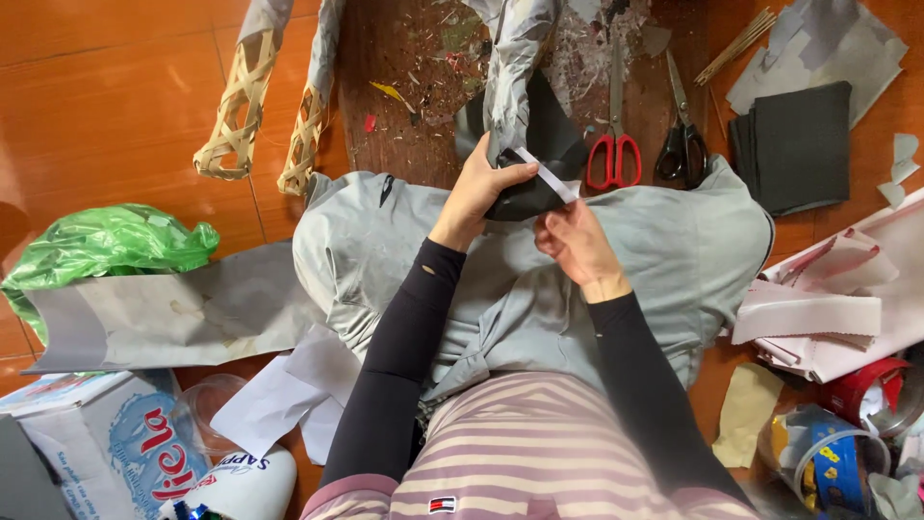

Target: Decorating paper animal figures by gluing colored paper strips onto a frame.

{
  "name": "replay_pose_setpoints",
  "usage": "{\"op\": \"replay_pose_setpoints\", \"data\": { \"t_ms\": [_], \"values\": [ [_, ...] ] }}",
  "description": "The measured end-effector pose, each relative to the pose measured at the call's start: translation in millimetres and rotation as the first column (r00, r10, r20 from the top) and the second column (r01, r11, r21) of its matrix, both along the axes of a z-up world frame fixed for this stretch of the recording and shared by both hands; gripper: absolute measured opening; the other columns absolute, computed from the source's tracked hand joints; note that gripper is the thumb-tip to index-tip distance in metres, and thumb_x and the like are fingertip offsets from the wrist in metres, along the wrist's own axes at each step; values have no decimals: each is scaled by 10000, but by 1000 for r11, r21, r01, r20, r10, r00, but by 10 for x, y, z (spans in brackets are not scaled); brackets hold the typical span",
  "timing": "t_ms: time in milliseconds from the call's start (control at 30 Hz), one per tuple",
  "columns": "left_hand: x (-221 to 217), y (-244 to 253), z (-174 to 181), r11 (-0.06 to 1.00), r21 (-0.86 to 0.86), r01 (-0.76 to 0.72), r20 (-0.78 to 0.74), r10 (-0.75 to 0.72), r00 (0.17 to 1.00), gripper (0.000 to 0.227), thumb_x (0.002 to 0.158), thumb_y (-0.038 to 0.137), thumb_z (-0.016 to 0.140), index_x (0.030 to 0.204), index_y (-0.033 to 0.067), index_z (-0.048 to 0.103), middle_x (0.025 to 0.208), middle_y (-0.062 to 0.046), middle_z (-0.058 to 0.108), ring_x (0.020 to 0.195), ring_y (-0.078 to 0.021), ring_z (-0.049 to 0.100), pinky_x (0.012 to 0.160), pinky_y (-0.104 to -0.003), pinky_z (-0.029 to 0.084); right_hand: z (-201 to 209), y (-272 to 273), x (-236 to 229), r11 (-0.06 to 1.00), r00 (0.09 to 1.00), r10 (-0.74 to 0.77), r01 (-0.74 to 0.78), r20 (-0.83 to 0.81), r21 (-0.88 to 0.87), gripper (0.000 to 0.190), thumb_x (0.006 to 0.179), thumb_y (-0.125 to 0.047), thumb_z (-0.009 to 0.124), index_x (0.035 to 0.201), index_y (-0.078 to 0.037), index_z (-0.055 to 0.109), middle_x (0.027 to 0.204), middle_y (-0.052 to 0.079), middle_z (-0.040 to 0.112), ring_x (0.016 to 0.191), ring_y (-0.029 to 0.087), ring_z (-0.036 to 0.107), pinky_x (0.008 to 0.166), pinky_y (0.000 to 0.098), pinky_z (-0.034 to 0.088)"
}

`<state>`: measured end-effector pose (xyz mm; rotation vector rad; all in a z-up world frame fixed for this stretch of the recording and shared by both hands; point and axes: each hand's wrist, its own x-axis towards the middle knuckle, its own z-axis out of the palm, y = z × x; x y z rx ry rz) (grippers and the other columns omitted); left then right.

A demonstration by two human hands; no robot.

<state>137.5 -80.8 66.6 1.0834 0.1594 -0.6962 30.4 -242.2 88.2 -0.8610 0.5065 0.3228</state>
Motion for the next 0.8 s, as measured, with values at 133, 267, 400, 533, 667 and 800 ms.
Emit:
{"op": "replay_pose_setpoints", "data": {
  "t_ms": [133, 267, 400, 533, 667, 800],
  "values": [
    [-43, -18, -66, 1000, -15, -2, 88, 3, 996, 545, 814, 87, 822, 1286, 1, 563, 1105, -62, 687, 1001, -152, 648, 917, -297, 541, -80, 51, 165, 995, 995, -97, 96, 23, 34, 198, 951, -53, 687, 1112, -125, 598, 821, -42, 551, 587, 52, 476, 472, 217, 374],
    [-33, -26, -165, 998, -58, 35, 56, -32, 998, 463, 868, 131, 795, 1253, 11, 566, 1045, -38, 652, 945, -128, 623, 858, -289, 539, -240, -8, 341, 994, 991, -108, 107, -76, -25, 97, 988, -76, 669, 1058, -84, 603, 833, -35, 559, 553, 36, 437, 430, 206, 333],
    [-10, 9, -68, 987, -131, 94, 17, -93, 996, 368, 907, 155, 763, 1186, 27, 562, 1007, -39, 663, 887, -118, 638, 802, -290, 553, -135, -40, 436, 999, 994, -53, 52, -98, -15, 65, 1017, -107, 638, 1051, -59, 610, 844, -15, 583, 596, 61, 526, 469, 224, 419],
    [7, 46, -129, 991, -94, 95, 18, -94, 995, 349, 923, 149, 760, 1188, 18, 575, 1007, -33, 661, 872, -101, 624, 787, -283, 552, 78, -118, 493, 997, 997, 61, -63, -50, -42, 99, 1006, -80, 636, 1095, -40, 621, 906, 25, 633, 698, 106, 644, 568, 240, 511],
    [-13, 61, -128, 986, -120, 113, 24, -111, 994, 336, 953, 187, 750, 1180, 10, 577, 1011, -57, 674, 867, -109, 643, 775, -280, 553, 217, -126, 577, 967, 982, 188, -184, 8, -177, 136, 992, -90, 642, 1108, -20, 639, 898, 63, 674, 722, 148, 716, 600, 249, 551],
    [-32, 42, -13, 977, -167, 133, 38, -129, 991, 395, 951, 293, 749, 1166, 17, 565, 958, -67, 682, 795, -134, 668, 696, -308, 580, 146, -54, 708, 832, 972, 231, -170, 51, -527, 145, 1006, -123, 704, 979, -11, 616, 764, 32, 643, 586, 107, 614, 470, 246, 446]
  ]
}}
